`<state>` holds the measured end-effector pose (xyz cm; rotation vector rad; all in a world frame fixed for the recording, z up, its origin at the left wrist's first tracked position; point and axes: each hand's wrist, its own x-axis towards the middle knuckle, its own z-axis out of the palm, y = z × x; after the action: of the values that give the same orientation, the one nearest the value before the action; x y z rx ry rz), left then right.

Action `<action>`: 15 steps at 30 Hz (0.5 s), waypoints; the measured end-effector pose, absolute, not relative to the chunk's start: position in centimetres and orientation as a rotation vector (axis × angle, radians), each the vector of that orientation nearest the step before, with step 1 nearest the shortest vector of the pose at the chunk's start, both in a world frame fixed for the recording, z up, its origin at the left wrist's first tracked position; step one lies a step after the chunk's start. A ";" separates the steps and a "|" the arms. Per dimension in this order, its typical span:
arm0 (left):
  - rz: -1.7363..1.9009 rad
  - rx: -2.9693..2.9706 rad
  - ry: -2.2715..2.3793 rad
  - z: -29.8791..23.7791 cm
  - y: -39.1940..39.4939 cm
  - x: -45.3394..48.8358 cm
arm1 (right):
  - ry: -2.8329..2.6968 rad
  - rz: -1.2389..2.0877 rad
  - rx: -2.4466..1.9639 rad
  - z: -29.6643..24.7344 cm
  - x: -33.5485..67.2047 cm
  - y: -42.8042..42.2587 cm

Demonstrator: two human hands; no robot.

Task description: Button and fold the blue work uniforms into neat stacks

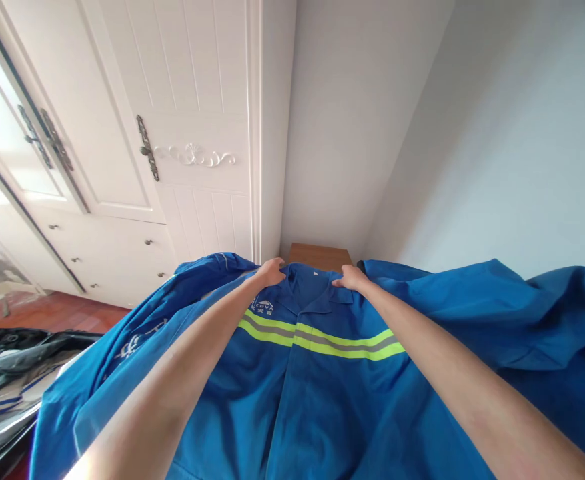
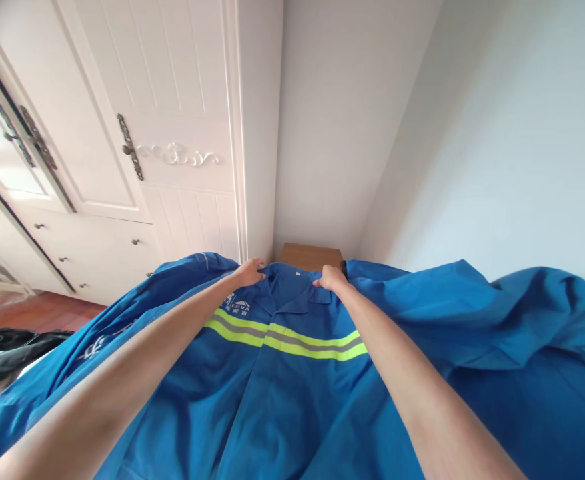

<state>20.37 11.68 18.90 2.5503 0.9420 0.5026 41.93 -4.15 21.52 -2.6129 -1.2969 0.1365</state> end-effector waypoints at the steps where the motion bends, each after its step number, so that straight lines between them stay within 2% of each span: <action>1: 0.515 2.519 0.943 18.9 11.8 20.5 | -1.283 0.143 -2.570 21.5 42.1 -4.1; 10: 0.651 2.298 0.962 23.3 11.6 16.0 | -1.211 0.391 -2.051 25.3 42.6 -7.4; 15: 0.673 2.272 0.980 24.7 11.8 14.2 | -1.206 0.479 -2.031 24.8 42.2 -7.8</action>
<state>14.23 11.76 24.69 2.2715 0.9798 0.6729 42.19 -7.84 24.77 -2.0312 -1.2063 0.4790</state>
